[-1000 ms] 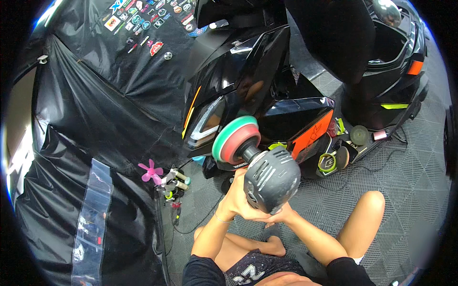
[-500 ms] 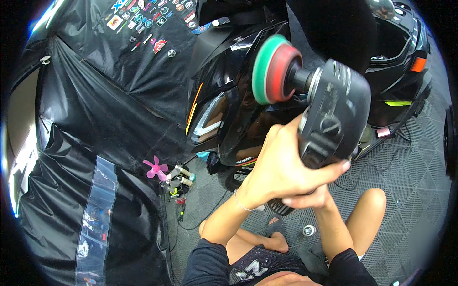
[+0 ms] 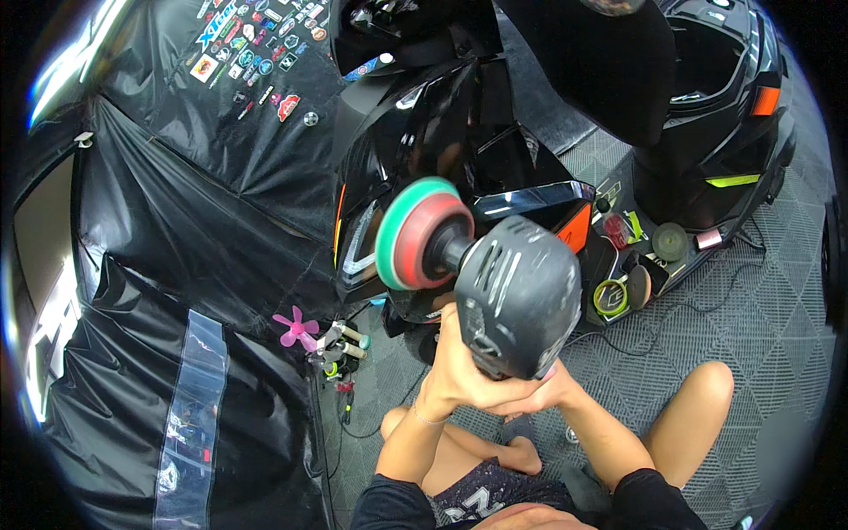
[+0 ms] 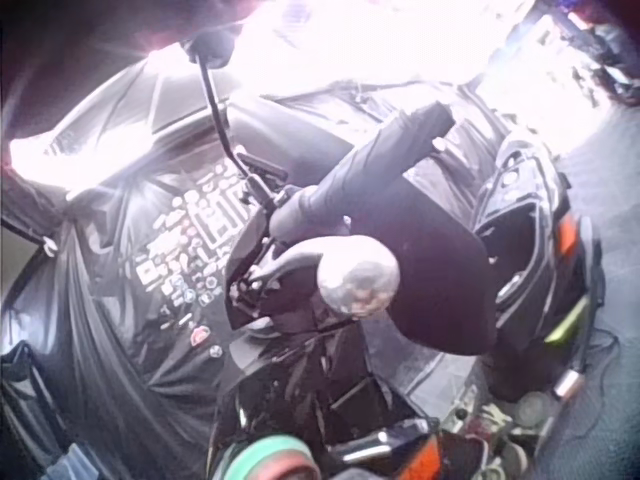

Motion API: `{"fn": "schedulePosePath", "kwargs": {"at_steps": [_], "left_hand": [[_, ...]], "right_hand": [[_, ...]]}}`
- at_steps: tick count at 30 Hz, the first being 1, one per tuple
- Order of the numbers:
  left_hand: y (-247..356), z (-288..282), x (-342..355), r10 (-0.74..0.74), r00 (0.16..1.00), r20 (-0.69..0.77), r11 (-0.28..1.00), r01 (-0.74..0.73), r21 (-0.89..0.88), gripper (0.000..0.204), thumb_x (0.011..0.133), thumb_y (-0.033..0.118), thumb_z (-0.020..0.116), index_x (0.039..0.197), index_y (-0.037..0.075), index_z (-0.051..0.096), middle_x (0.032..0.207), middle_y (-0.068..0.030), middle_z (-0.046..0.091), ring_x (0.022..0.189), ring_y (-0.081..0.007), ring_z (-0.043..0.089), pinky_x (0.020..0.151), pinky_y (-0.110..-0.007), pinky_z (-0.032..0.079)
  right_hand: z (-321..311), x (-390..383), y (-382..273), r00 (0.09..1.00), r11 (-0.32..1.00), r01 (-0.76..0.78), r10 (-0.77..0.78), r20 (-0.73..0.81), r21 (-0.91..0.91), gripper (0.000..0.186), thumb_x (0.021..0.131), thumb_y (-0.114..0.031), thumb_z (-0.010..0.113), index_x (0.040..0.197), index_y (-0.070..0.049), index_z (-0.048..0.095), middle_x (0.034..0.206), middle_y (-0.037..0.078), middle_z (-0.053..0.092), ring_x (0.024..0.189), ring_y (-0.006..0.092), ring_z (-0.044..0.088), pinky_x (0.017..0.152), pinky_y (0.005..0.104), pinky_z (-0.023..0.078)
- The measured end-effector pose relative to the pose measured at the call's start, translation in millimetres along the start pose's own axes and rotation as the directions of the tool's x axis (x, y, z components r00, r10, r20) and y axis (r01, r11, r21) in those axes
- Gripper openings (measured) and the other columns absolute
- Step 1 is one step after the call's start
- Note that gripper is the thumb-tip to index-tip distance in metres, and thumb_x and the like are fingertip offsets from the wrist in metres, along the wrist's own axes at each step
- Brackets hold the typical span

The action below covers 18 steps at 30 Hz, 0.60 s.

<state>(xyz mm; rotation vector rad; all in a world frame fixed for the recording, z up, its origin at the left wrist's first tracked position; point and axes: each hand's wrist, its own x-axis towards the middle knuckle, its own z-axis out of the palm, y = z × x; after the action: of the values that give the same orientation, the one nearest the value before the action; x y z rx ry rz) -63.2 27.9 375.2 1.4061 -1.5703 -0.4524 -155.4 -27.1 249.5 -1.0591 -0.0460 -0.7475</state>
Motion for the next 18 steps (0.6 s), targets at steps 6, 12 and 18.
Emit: {"fn": "schedulePosePath", "kwargs": {"at_steps": [6, 12, 18], "left_hand": [[51.7, 25.9, 61.4, 0.187, 0.981, 0.053, 0.977, -0.181, -0.113, 0.034, 0.067, 0.017, 0.084, 0.093, -0.001, 0.071, 0.087, -0.0110, 0.075, 0.076, -0.0185, 0.073, 0.073, -0.032, 0.057], [62.1, 34.2, 78.8, 0.207, 0.978, 0.035, 0.951, -0.192, -0.241, 0.033, 0.070, 0.013, 0.082, 0.096, -0.001, 0.068, 0.081, -0.0090, 0.074, 0.071, -0.0156, 0.072, 0.070, -0.030, 0.057], [44.1, 15.7, 54.7, 0.273, 0.961, 0.037, 0.959, -0.270, -0.082, 0.036, 0.062, 0.014, 0.083, 0.093, 0.000, 0.069, 0.080, -0.0093, 0.074, 0.070, -0.0182, 0.073, 0.069, -0.030, 0.056]], "right_hand": [[-15.2, 13.1, -60.8, 0.910, 0.891, 0.404, -0.414, -0.005, -0.205, 0.090, 0.061, -0.007, 0.093, 0.137, 0.006, 0.046, 0.127, 0.013, 0.061, 0.117, 0.0210, 0.060, 0.102, 0.0365, 0.048], [-10.9, 14.8, -97.9, 0.933, 0.933, 0.357, -0.359, -0.040, -0.046, 0.059, 0.064, 0.000, 0.088, 0.118, 0.004, 0.063, 0.108, 0.010, 0.070, 0.098, 0.0172, 0.068, 0.089, 0.0335, 0.055], [-3.9, 14.0, -65.0, 0.949, 0.947, 0.313, -0.315, -0.029, -0.070, 0.065, 0.058, -0.005, 0.091, 0.116, 0.003, 0.064, 0.107, 0.009, 0.071, 0.099, 0.0175, 0.067, 0.088, 0.0328, 0.054]]}}
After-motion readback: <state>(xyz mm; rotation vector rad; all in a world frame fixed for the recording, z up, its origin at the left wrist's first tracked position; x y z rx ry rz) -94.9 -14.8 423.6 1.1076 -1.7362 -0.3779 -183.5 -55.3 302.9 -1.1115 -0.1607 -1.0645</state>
